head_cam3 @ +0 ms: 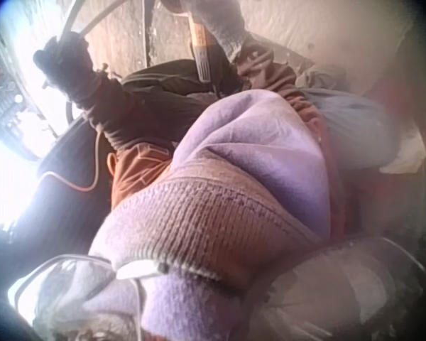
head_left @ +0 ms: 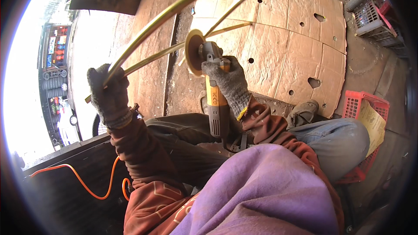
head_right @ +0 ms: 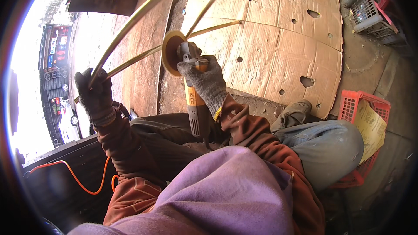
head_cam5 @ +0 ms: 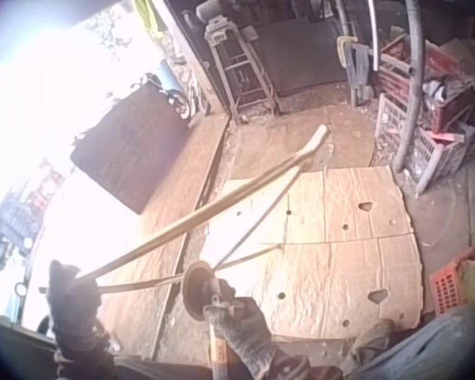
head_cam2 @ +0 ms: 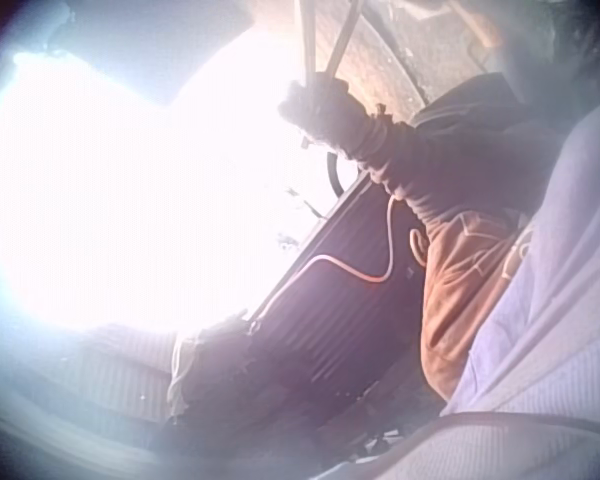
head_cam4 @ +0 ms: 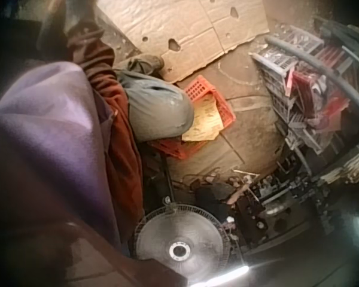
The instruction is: The person uses a handheld angle grinder to grind and polish the surface of several thin, curved metal rods while sitting on the floor of a workshop.
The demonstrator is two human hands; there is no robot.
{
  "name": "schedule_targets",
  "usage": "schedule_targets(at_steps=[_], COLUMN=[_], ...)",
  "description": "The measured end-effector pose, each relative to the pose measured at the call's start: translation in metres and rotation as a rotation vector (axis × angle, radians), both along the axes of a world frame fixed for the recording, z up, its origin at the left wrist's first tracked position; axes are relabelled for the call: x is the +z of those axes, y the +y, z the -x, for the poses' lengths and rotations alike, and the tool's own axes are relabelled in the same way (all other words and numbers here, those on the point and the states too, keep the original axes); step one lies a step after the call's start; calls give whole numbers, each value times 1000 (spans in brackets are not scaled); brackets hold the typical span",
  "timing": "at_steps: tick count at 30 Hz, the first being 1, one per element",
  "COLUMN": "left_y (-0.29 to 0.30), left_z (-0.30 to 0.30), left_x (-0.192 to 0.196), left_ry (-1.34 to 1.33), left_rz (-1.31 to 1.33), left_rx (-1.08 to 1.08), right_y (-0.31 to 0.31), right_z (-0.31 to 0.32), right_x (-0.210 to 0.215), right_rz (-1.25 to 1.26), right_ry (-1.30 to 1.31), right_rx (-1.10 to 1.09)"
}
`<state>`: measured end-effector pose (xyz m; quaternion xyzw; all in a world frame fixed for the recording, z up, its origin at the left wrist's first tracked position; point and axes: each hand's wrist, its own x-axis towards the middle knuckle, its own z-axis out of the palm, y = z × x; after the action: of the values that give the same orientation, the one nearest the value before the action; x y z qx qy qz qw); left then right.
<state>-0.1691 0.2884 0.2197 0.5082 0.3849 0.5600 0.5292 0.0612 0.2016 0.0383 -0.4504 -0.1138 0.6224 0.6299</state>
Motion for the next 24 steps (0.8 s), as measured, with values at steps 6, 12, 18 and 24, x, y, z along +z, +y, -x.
schedule_targets(at_steps=[6, 12, 18, 24], left_y=[5, 5, 0, -5], left_z=[11, 2, -13, -24], left_x=[2, 6, -4, 0], left_ry=[-151, -48, -91, -34], left_rz=[0, -165, -141, -166], left_rx=[-283, -317, -118, -91], right_y=[-2, -13, -7, -6], right_z=[-9, 13, 26, 13], right_x=[19, 32, -25, -29], right_rz=[2, -436, -289, -365], right_ry=[60, -174, 772, -91], right_rx=[62, 62, 262, 107])
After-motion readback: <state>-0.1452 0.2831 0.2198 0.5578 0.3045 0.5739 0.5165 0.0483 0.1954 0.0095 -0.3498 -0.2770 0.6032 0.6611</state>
